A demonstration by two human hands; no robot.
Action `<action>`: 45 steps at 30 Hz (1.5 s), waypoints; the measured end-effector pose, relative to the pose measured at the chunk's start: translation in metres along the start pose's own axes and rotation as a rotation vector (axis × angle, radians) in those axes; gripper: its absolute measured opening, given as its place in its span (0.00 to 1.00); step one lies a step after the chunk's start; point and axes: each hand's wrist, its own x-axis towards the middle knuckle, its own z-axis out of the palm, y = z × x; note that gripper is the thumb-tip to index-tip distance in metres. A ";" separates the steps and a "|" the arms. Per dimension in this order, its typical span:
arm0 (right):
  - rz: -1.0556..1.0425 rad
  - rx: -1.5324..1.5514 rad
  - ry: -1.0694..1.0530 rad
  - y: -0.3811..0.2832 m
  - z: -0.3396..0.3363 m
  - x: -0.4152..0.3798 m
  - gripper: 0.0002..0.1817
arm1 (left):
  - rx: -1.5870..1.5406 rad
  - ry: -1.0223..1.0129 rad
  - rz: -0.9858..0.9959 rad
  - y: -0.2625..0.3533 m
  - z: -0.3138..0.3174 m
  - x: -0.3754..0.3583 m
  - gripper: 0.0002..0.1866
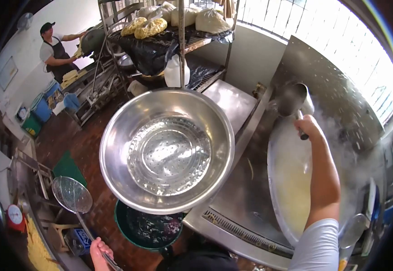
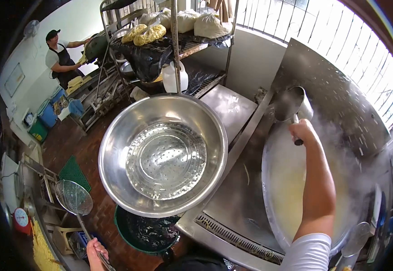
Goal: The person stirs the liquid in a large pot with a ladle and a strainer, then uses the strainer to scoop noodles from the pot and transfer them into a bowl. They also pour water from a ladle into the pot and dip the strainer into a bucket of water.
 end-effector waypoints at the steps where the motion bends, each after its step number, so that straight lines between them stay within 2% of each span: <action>1: 0.003 -0.007 0.026 0.003 0.000 -0.012 0.08 | -0.061 -0.056 -0.004 -0.001 -0.008 0.010 0.11; 5: 0.004 0.004 -0.011 0.016 -0.006 -0.055 0.08 | 0.071 -0.053 -0.027 0.002 0.020 -0.012 0.12; 8: 0.010 0.024 -0.031 0.030 -0.007 -0.088 0.10 | 0.060 -0.069 -0.036 0.005 0.009 0.008 0.11; 12: 0.023 -0.091 -0.071 0.017 -0.001 -0.152 0.12 | 0.034 -0.113 -0.126 0.015 -0.012 0.035 0.09; 14: -0.006 -0.159 -0.071 0.009 0.001 -0.181 0.16 | 0.134 -0.211 -0.122 0.020 -0.022 0.043 0.16; 16: -0.012 -0.162 -0.062 0.010 0.003 -0.202 0.19 | 0.162 -0.220 -0.130 0.026 -0.023 0.037 0.17; 19: -0.006 -0.176 -0.076 0.008 0.011 -0.235 0.21 | 0.119 -0.224 -0.147 0.031 -0.043 0.039 0.12; 21: -0.008 -0.192 -0.056 0.003 0.020 -0.257 0.21 | 0.136 -0.204 -0.125 0.036 -0.055 0.036 0.04; 25: -0.054 -0.301 -0.034 0.012 0.038 -0.282 0.21 | 0.192 -0.211 -0.116 0.043 -0.091 0.043 0.04; 27: 0.004 -0.376 -0.078 0.014 0.046 -0.294 0.22 | 0.169 -0.235 -0.158 0.047 -0.103 0.042 0.04; 30: -0.074 -0.446 -0.029 0.018 0.064 -0.322 0.23 | 0.182 -0.275 -0.161 0.049 -0.121 0.048 0.05; 32: -0.238 -0.689 0.134 0.022 0.075 -0.342 0.25 | 0.124 -0.287 -0.209 0.053 -0.130 0.054 0.04; 34: -0.143 -0.666 0.215 0.033 0.089 -0.358 0.26 | 0.144 -0.266 -0.213 0.057 -0.134 0.054 0.03; 36: -0.270 -0.655 0.262 0.049 0.107 -0.369 0.26 | 0.089 -0.298 -0.240 0.059 -0.142 0.057 0.03; 38: -0.192 -0.565 0.294 0.057 0.130 -0.389 0.26 | 0.109 -0.325 -0.255 0.062 -0.148 0.058 0.03; 40: -0.275 -0.279 0.250 0.078 0.157 -0.401 0.25 | 0.113 -0.307 -0.270 0.065 -0.150 0.056 0.03; 41: -0.228 -0.093 0.207 0.093 0.175 -0.403 0.22 | 0.118 -0.287 -0.288 0.066 -0.150 0.056 0.03; 44: -0.036 0.535 0.005 0.070 0.206 -0.425 0.17 | 0.111 -0.339 -0.301 0.060 -0.156 0.059 0.04; 45: -0.024 0.614 0.007 0.057 0.215 -0.433 0.16 | 0.109 -0.341 -0.295 0.060 -0.153 0.056 0.04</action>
